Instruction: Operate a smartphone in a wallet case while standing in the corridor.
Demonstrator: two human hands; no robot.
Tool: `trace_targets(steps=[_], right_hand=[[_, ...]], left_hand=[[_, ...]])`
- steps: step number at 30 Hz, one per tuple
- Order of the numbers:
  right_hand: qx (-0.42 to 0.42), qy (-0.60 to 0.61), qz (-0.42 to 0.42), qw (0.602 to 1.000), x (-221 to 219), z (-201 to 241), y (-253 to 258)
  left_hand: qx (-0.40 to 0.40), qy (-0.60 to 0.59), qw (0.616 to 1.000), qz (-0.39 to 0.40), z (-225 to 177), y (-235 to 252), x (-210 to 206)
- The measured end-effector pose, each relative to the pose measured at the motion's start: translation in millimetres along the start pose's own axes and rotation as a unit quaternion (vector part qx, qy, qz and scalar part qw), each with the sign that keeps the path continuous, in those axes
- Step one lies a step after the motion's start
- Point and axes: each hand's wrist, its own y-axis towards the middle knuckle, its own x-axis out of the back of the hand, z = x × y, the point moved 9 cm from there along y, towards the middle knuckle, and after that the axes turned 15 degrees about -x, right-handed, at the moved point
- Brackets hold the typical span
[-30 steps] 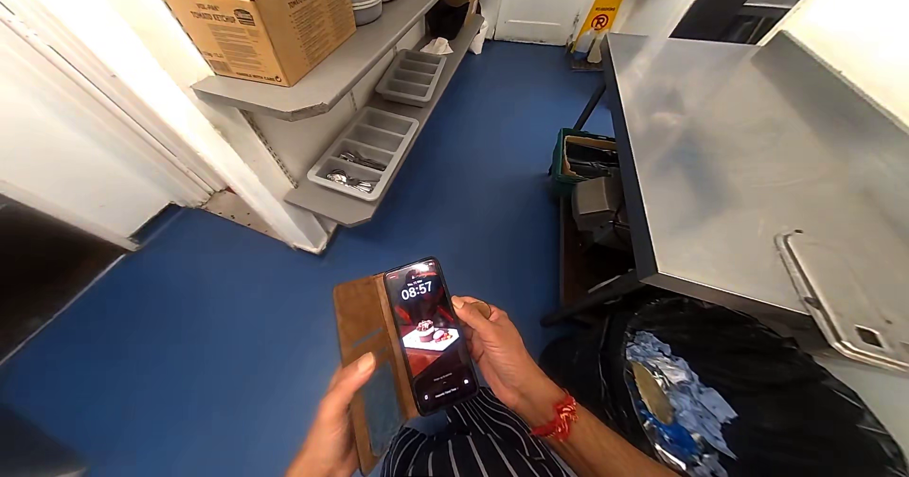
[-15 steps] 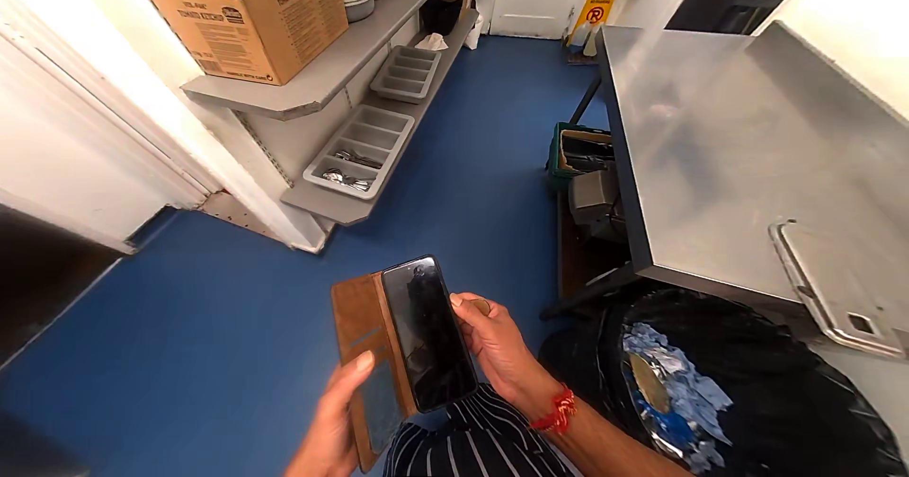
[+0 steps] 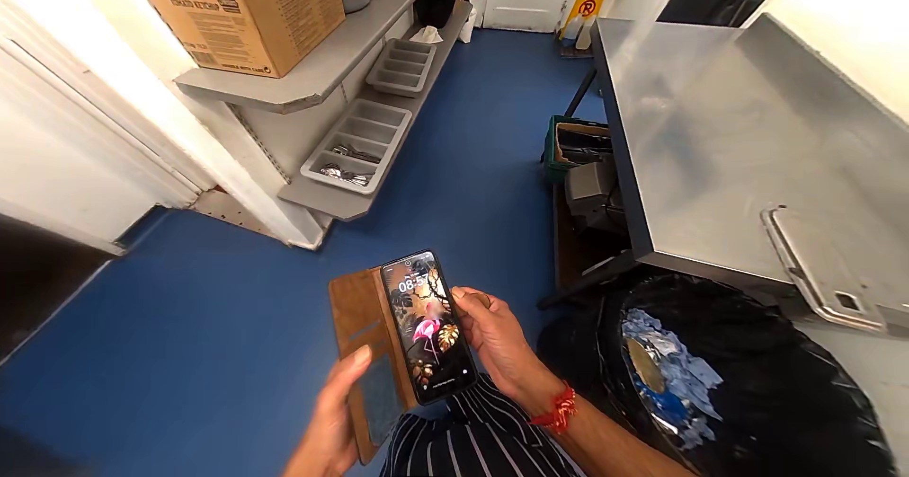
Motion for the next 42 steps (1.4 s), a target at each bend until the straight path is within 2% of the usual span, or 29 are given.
trace_targets(steps=[10,19,25,35,42], right_hand=[[0.007,0.004,-0.036,0.999,-14,-25,-9],[0.009,0.011,-0.056,0.998,3,-12,8],[0.004,0.02,-0.045,0.999,24,23,47],[0.006,0.018,-0.015,1.0,80,132,114],[-0.001,0.034,-0.022,0.999,116,163,135]], left_hand=[[0.031,-0.002,0.999,0.011,-8,-5,30],[0.059,0.0,0.998,0.006,7,23,22],[0.053,0.011,0.998,0.007,24,70,0],[0.03,0.042,0.999,0.008,65,170,-80],[0.048,0.078,0.996,-0.007,91,209,-110]])
